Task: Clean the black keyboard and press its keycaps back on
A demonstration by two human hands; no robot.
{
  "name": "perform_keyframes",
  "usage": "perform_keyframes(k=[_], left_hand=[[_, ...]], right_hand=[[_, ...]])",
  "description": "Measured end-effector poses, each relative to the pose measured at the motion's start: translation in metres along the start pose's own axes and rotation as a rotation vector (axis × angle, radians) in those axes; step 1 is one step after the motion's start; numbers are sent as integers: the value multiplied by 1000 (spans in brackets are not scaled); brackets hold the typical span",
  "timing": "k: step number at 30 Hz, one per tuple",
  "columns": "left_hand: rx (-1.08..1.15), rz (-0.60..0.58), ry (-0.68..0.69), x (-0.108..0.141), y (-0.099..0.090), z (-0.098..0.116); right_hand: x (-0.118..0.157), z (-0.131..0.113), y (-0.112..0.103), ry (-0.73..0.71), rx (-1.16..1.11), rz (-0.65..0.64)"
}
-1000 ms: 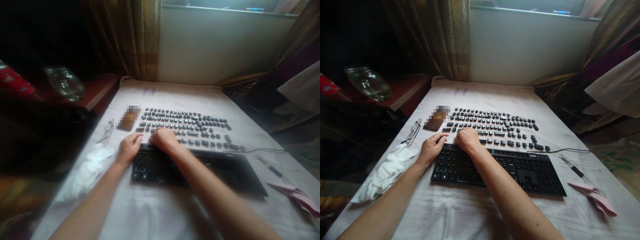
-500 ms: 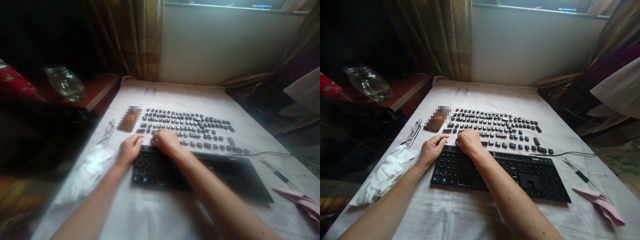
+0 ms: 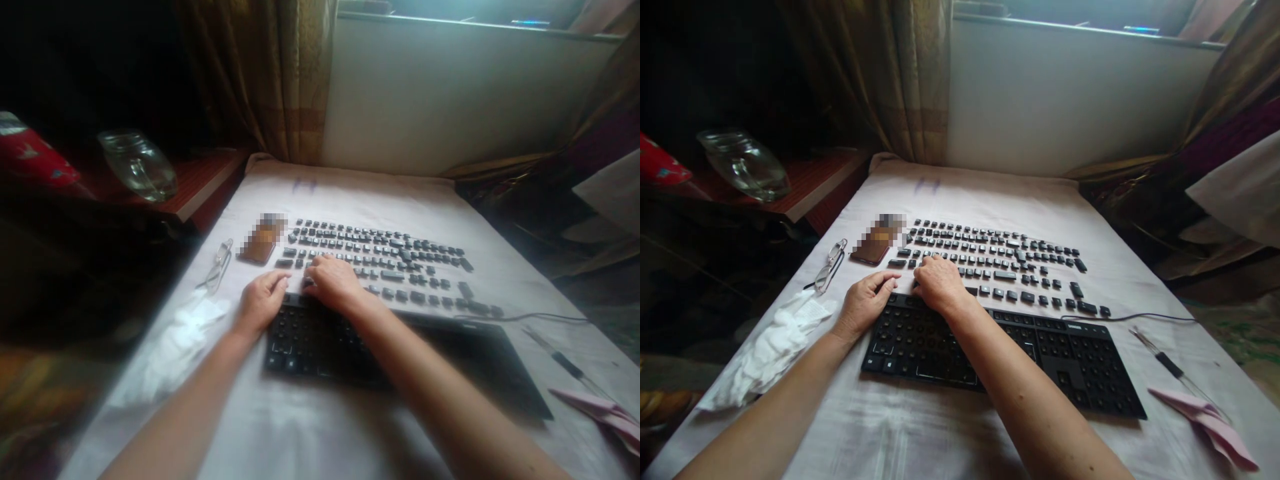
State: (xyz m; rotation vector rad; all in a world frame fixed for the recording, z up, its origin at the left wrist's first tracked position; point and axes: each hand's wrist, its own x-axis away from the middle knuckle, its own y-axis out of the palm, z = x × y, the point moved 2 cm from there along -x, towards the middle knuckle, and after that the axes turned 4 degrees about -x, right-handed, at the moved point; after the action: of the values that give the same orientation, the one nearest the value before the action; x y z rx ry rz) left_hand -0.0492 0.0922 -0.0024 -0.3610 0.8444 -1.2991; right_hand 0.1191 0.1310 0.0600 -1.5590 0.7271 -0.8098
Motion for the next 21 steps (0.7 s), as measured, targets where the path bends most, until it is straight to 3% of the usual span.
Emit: perform_keyframes(k=[8, 13, 17, 21], left_hand=[[-39, 17, 33, 5, -1, 2], [-98, 19, 88, 7, -3, 6], [-139, 26, 110, 8, -4, 8], [-140, 80, 188, 8, -9, 17]], right_hand=[[-3, 4, 6, -72, -27, -3], [-2, 9, -4, -17, -112, 48], [20, 10, -12, -3, -370, 154], [63, 4, -4, -41, -686, 317]])
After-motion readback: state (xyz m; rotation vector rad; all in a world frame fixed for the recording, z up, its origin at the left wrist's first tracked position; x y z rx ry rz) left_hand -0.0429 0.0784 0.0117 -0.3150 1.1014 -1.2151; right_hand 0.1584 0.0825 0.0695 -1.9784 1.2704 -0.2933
